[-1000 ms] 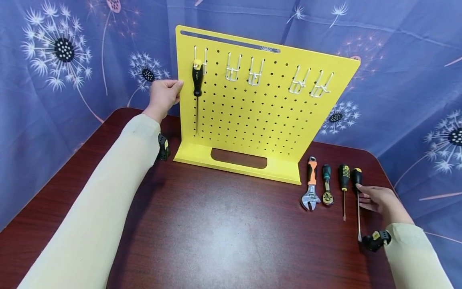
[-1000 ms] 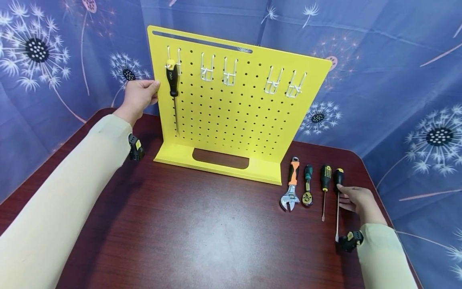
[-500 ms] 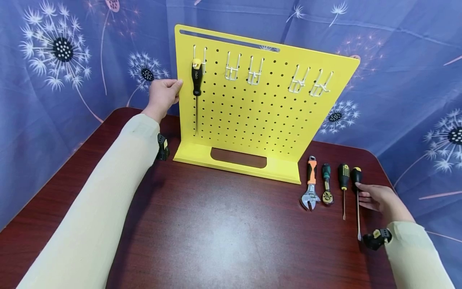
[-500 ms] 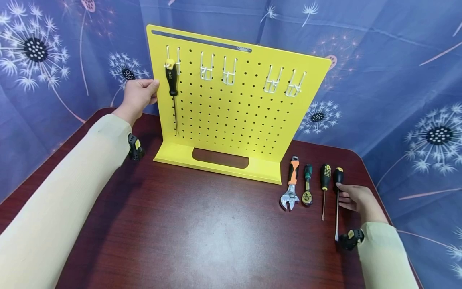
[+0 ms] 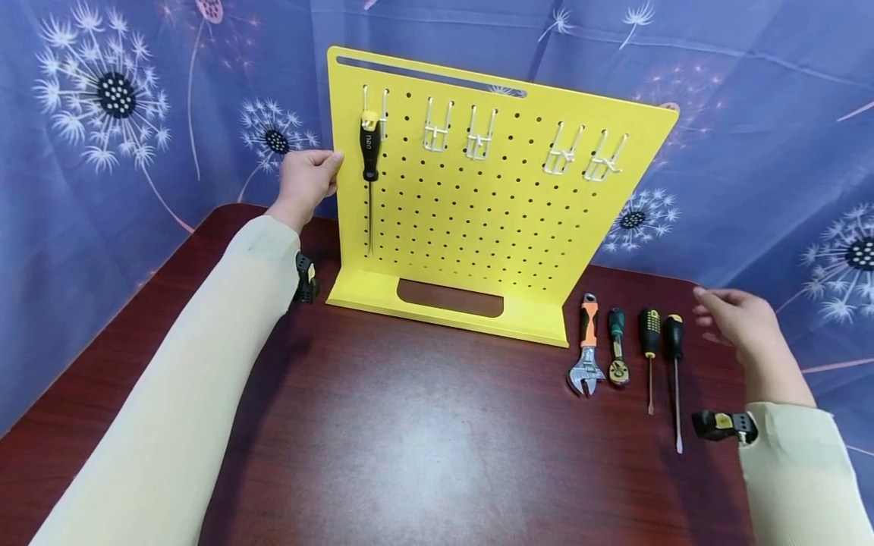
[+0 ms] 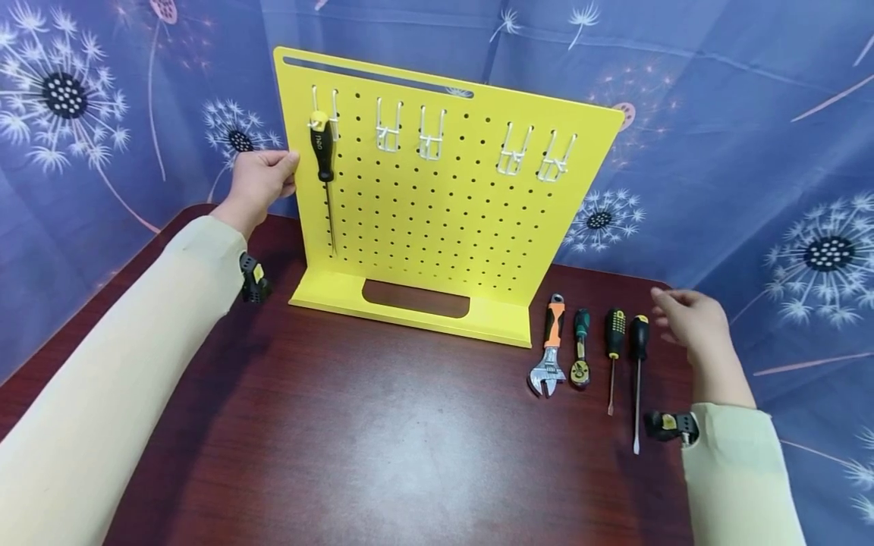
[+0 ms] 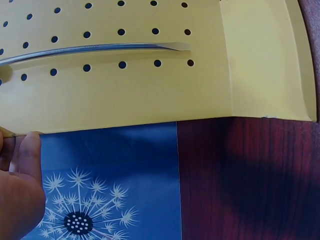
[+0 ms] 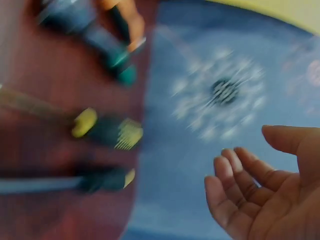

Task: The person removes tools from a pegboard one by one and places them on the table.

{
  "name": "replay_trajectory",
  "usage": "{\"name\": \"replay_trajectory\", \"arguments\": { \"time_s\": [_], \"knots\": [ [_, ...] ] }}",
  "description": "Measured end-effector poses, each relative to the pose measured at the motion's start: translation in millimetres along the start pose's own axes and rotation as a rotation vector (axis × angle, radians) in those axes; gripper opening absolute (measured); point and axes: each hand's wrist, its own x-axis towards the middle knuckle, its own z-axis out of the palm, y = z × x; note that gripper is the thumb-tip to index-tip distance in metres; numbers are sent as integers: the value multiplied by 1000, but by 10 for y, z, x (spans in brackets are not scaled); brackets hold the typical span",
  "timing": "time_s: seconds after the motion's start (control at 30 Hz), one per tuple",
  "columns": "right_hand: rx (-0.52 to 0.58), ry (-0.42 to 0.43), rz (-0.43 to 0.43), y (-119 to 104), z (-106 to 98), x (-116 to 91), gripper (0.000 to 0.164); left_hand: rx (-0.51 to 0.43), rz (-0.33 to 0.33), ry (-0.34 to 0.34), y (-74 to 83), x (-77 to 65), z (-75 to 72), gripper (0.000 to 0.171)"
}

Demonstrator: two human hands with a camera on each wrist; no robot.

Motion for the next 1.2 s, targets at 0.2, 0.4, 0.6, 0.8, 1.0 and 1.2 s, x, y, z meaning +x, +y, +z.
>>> {"name": "replay_trajectory", "arguments": {
  "time_s": [0.2, 0.4, 0.6, 0.8, 1.0, 1.2],
  "knots": [
    [126, -21, -107, -459, 197, -84, 5, 15, -6, 6, -1, 1, 8, 30],
    [57, -74, -204, -891, 477, -165, 26, 21, -14, 11, -4, 10, 4, 30],
    [44, -184, -282, -1281, 725, -227, 25, 25, -17, 2, -9, 19, -1, 34],
    [105, -260, -313, -1542, 964, -250, 51, 19, -13, -7, -7, 12, -2, 39],
    [198, -302, -351, -1759, 1239, -254, 58, 19, -13, -3, -3, 7, -7, 37],
    [313, -390, -382, -1972, 1579, -188, 56, 24, -6, -2, -9, 8, -16, 35]
  ]
}}
